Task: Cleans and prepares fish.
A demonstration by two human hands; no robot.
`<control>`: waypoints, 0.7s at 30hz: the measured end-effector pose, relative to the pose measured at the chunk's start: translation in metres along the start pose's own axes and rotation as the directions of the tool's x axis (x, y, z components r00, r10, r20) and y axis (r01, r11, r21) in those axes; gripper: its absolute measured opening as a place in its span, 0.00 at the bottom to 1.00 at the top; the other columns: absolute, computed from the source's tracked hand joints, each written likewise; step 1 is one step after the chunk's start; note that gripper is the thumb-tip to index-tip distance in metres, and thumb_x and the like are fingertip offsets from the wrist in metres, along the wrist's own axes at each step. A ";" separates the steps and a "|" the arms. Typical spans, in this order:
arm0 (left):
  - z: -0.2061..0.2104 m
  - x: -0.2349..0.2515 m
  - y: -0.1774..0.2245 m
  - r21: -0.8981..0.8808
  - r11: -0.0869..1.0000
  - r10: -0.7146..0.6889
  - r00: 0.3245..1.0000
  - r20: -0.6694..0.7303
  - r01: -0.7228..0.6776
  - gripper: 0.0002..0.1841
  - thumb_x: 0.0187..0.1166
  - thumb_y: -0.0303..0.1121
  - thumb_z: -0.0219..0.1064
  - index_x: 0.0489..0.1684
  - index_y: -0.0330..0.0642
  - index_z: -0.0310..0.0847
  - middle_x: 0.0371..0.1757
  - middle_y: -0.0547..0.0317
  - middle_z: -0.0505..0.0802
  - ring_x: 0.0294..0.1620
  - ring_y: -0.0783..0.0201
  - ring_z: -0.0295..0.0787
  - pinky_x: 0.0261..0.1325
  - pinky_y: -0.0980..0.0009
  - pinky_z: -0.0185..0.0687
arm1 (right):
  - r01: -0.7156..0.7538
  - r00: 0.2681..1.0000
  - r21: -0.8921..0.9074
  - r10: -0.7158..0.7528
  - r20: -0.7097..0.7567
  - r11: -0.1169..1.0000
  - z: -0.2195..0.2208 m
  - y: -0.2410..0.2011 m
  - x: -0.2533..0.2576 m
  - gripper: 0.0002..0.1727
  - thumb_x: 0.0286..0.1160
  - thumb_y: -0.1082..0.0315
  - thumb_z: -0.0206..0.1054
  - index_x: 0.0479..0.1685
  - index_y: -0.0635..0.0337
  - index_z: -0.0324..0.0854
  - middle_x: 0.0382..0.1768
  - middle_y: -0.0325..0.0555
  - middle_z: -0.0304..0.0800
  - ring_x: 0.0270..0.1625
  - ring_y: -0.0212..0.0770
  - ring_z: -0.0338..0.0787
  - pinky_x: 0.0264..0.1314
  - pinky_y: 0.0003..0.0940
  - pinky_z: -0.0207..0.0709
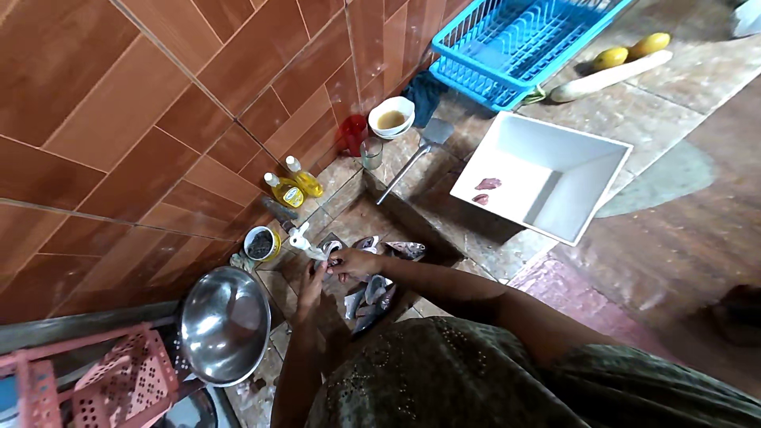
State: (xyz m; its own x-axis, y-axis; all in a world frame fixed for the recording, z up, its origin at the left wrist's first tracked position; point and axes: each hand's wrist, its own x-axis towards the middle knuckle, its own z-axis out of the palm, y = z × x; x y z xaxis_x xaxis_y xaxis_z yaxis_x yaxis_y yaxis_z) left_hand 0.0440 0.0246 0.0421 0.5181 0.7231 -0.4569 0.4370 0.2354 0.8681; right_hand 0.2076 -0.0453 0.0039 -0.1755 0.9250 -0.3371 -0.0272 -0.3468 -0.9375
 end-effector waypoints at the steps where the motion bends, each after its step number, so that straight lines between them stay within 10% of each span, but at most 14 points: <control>1: -0.001 0.002 -0.002 0.001 1.000 0.007 1.000 0.000 -0.007 0.19 0.91 0.31 0.55 0.73 0.24 0.70 0.59 0.42 0.87 0.53 0.65 0.87 0.60 0.68 0.85 | -0.012 1.000 -0.014 0.012 0.014 1.000 -0.002 -0.002 0.000 0.17 0.87 0.62 0.63 0.63 0.66 0.77 0.45 0.52 0.86 0.32 0.37 0.88 0.40 0.35 0.86; 15: -0.014 0.030 -0.052 -0.172 0.974 0.162 0.983 0.088 -0.146 0.27 0.87 0.40 0.62 0.73 0.24 0.69 0.60 0.41 0.89 0.59 0.56 0.89 0.66 0.57 0.86 | 0.062 0.998 0.280 -0.062 -0.008 0.958 -0.002 0.015 -0.001 0.11 0.87 0.69 0.61 0.59 0.68 0.75 0.44 0.49 0.88 0.38 0.39 0.94 0.48 0.36 0.91; 21: -0.003 0.023 -0.032 0.027 0.987 0.160 0.985 -0.064 -0.158 0.22 0.84 0.31 0.65 0.69 0.22 0.74 0.63 0.35 0.87 0.61 0.58 0.87 0.65 0.65 0.85 | 0.145 0.954 -0.093 -0.164 -0.251 0.985 0.004 0.024 -0.004 0.14 0.88 0.64 0.61 0.56 0.68 0.82 0.44 0.52 0.90 0.39 0.38 0.92 0.49 0.37 0.89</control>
State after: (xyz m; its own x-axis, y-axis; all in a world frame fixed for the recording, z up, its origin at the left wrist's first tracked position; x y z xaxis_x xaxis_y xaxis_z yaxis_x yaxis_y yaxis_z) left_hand 0.0396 0.0358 0.0047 0.5331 0.7914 -0.2991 0.3693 0.1004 0.9239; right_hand 0.2037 -0.0575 -0.0167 0.0841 0.9783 -0.1895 0.0390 -0.1932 -0.9804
